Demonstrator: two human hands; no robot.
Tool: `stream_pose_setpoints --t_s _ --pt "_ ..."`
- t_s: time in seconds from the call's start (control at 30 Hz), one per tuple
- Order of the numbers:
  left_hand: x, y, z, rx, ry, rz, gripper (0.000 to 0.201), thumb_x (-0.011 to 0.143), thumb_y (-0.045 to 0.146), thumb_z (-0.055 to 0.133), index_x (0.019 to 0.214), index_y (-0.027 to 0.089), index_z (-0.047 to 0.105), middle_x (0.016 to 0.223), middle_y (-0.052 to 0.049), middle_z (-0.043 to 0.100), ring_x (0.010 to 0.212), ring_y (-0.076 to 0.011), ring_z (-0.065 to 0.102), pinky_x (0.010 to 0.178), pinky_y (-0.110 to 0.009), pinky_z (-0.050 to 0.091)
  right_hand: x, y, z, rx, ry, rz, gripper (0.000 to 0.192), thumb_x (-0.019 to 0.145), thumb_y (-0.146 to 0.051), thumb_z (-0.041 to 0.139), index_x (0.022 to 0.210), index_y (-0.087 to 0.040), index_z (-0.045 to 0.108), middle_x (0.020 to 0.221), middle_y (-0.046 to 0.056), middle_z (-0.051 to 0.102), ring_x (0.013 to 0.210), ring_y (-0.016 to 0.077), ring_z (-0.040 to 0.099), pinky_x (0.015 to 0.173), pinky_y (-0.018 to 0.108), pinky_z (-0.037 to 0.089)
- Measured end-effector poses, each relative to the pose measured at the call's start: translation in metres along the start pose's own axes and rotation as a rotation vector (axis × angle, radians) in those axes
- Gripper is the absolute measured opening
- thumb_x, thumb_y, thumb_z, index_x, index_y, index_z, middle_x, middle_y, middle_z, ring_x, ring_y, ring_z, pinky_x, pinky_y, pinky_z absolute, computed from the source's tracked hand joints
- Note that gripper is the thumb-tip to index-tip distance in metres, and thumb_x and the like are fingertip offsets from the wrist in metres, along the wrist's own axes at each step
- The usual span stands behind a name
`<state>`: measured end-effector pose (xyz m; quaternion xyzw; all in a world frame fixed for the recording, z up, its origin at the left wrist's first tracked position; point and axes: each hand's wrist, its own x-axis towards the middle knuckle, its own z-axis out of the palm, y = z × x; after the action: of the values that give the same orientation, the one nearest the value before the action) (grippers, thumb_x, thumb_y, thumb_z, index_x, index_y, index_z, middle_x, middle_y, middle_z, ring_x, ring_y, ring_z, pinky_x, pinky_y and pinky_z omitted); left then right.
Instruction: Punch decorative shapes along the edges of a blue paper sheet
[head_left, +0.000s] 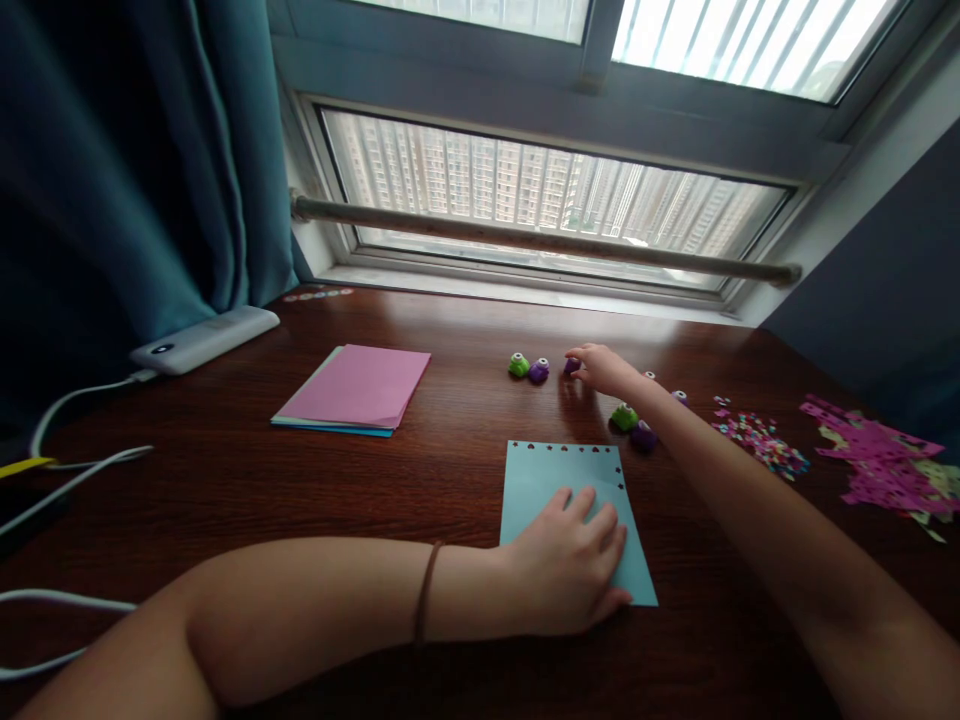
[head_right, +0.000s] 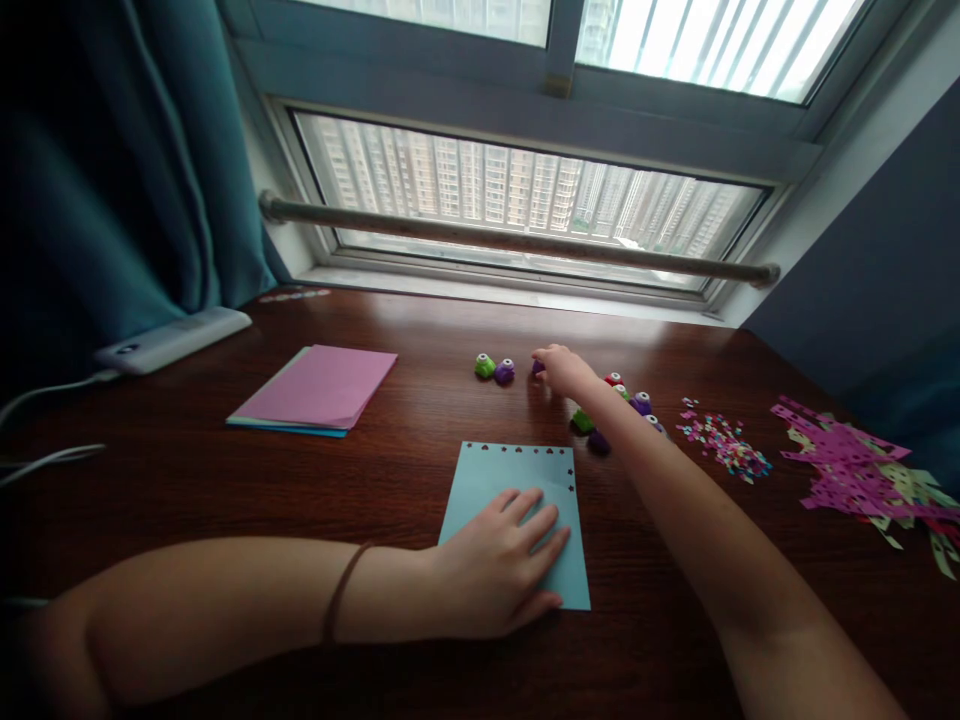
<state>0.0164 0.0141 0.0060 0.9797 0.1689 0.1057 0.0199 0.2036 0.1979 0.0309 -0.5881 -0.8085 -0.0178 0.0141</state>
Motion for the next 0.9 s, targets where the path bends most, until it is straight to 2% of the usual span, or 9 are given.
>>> stream_pose_setpoints --t_s 0.1,0.23,0.33,0.43,0.47,0.53,0.67,0.8,0.9 --pt "0.0 0.0 0.001 -0.004 -0.002 0.002 0.051 0.089 0.047 0.036 0.121 0.008 0.045 0.112 -0.014 0.048 0.108 -0.0337 0.043 0.088 -0.046 0.04 -0.001 0.0 0.003 0.047 0.014 -0.002 0.023 0.089 -0.029 0.053 0.107 -0.015 0.058 0.107 0.007 0.06 0.094 0.0188 0.058 0.083 0.039 0.046" --pt "0.001 0.0 0.0 -0.009 -0.004 -0.011 0.05 0.089 0.046 0.037 0.122 0.01 0.044 0.113 -0.014 0.049 0.109 -0.0336 0.042 0.089 -0.046 0.039 -0.015 -0.005 -0.007 0.113 0.099 0.012 0.013 0.085 -0.018 0.056 0.096 -0.016 0.063 0.098 0.009 0.064 0.091 0.021 0.061 0.08 0.034 0.046" --pt "0.002 0.001 -0.003 -0.024 -0.006 -0.022 0.048 0.088 0.046 0.04 0.121 0.011 0.045 0.112 -0.013 0.05 0.109 -0.0325 0.043 0.089 -0.045 0.039 -0.041 -0.012 -0.023 0.198 0.196 0.006 0.018 0.083 -0.015 0.057 0.099 -0.017 0.064 0.1 0.009 0.065 0.09 0.0224 0.062 0.079 0.032 0.046" --pt "0.003 0.001 -0.006 -0.049 -0.009 -0.047 0.046 0.086 0.047 0.044 0.117 0.013 0.048 0.112 -0.013 0.05 0.11 -0.0316 0.044 0.09 -0.044 0.039 -0.084 -0.018 -0.033 0.33 0.26 -0.036 0.02 0.087 -0.024 0.054 0.105 -0.019 0.061 0.1 0.005 0.066 0.084 0.0166 0.064 0.076 0.027 0.049" --pt "0.003 0.0 -0.007 -0.059 -0.008 -0.06 0.046 0.085 0.048 0.046 0.114 0.013 0.05 0.113 -0.013 0.05 0.11 -0.0314 0.044 0.09 -0.044 0.039 -0.1 -0.02 -0.033 0.408 0.273 -0.057 0.021 0.088 -0.027 0.053 0.106 -0.019 0.061 0.099 0.004 0.067 0.083 0.0153 0.064 0.073 0.025 0.051" --pt "0.005 -0.003 -0.006 -0.081 0.005 -0.086 0.045 0.084 0.049 0.048 0.11 0.013 0.052 0.117 -0.014 0.049 0.114 -0.031 0.043 0.094 -0.044 0.037 -0.133 -0.021 -0.029 0.828 0.314 -0.071 0.023 0.08 -0.032 0.063 0.099 -0.019 0.064 0.094 0.004 0.069 0.084 0.0186 0.065 0.075 0.029 0.053" --pt "0.01 -0.015 -0.001 -0.142 0.056 -0.137 0.051 0.084 0.048 0.048 0.115 0.008 0.049 0.131 -0.018 0.042 0.128 -0.0295 0.03 0.107 -0.041 0.025 -0.179 -0.017 -0.01 1.315 0.189 0.133 0.026 0.07 -0.032 0.073 0.094 -0.022 0.067 0.097 0.004 0.069 0.09 0.0215 0.065 0.083 0.033 0.052" --pt "0.013 -0.025 0.003 -0.18 0.049 -0.196 0.074 0.082 0.056 0.046 0.134 0.005 0.031 0.145 -0.018 0.023 0.136 -0.0283 0.011 0.111 -0.044 0.016 -0.194 -0.015 0.007 1.631 0.088 0.28 0.031 0.073 -0.035 0.071 0.1 -0.02 0.066 0.099 0.007 0.069 0.089 0.0228 0.065 0.083 0.037 0.052" --pt "0.016 -0.029 0.004 -0.195 -0.004 -0.232 0.087 0.078 0.061 0.048 0.139 0.005 0.022 0.148 -0.016 0.013 0.137 -0.027 0.004 0.111 -0.045 0.014 -0.195 -0.013 0.014 1.788 0.098 0.301 0.031 0.075 -0.035 0.07 0.101 -0.02 0.066 0.101 0.007 0.068 0.088 0.0215 0.066 0.083 0.038 0.052"
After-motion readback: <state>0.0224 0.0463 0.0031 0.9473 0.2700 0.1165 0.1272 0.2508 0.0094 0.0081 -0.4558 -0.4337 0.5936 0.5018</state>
